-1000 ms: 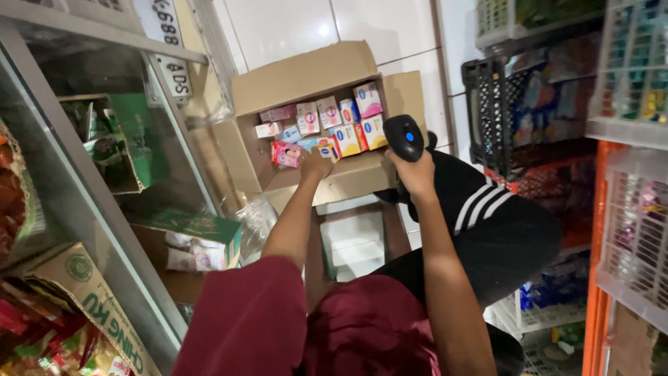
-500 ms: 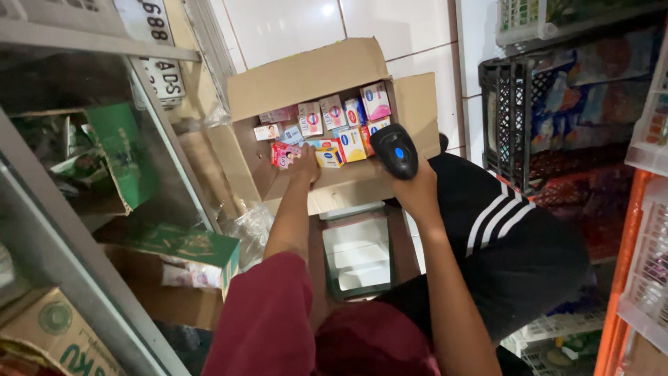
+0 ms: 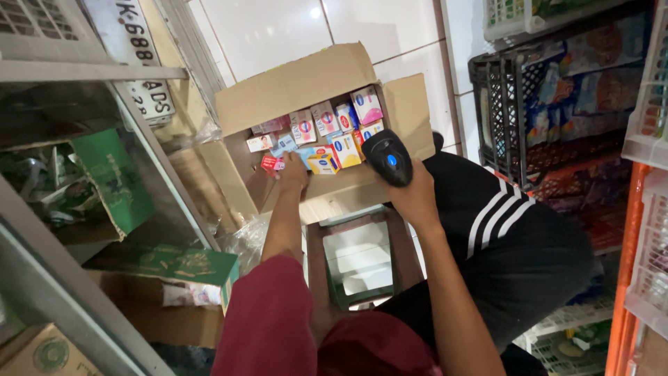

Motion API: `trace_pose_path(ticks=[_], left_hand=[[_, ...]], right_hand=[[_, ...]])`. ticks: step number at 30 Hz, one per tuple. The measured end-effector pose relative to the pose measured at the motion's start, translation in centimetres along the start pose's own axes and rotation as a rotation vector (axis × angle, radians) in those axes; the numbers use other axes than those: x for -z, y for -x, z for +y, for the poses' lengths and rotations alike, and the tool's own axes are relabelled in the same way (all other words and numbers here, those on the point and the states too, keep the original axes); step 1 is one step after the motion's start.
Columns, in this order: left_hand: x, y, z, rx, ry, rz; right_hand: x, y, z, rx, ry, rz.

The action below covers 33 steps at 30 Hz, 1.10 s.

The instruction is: The person scans packaged soap boxes using a handheld barcode scanner and places them onto the store shelves.

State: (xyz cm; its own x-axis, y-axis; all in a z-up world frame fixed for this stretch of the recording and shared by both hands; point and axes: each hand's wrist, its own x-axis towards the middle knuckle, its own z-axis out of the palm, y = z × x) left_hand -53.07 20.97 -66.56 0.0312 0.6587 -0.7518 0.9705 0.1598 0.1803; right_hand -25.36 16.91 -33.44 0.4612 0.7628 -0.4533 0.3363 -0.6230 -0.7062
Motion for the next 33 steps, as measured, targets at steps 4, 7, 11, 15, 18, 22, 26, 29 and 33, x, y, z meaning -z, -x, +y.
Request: trace_pose_path(ticks=[4, 7, 11, 15, 18, 22, 26, 29, 33], left_hand=[[-0.3, 0.9, -1.4, -0.002, 0.205, 0.362], [0.2, 3.3, -1.0, -0.174, 0.507, 0.398], [3.3, 8.2, 1.2, -0.413, 0.574, 0.548], [8.5, 15.0, 6.2, -0.425, 0.927, 0.431], [11.0, 17.2, 10.6, -0.526, 1.262, 0.052], [13.3, 20.5, 16.3, -0.517, 1.597, -0.393], [16.3, 27.0, 21.9, -0.700, 1.755, -0.725], [17.3, 32.0, 25.2, -0.700, 1.599, -0.904], [16.0, 36.9, 28.6, -0.919, 1.145, -0.812]], right_hand=[[0.3, 0.2, -1.1, 0.092, -0.013, -0.026], [-0.6, 0.2, -0.5, 0.190, -0.067, -0.001], [-1.7, -0.4, 1.8, 0.000, -0.016, -0.068], [-1.4, 0.3, 3.0, -0.102, -0.066, -0.144], [0.3, 1.6, 2.3, -0.021, -0.282, -0.050], [5.2, 4.1, 1.2, -0.026, -0.536, 0.039], [10.8, 8.0, 0.3, -0.052, -0.941, 0.076], [14.0, 11.9, -0.1, -0.053, -1.125, 0.125], [17.2, 17.2, 0.6, 0.128, -1.176, 0.294]])
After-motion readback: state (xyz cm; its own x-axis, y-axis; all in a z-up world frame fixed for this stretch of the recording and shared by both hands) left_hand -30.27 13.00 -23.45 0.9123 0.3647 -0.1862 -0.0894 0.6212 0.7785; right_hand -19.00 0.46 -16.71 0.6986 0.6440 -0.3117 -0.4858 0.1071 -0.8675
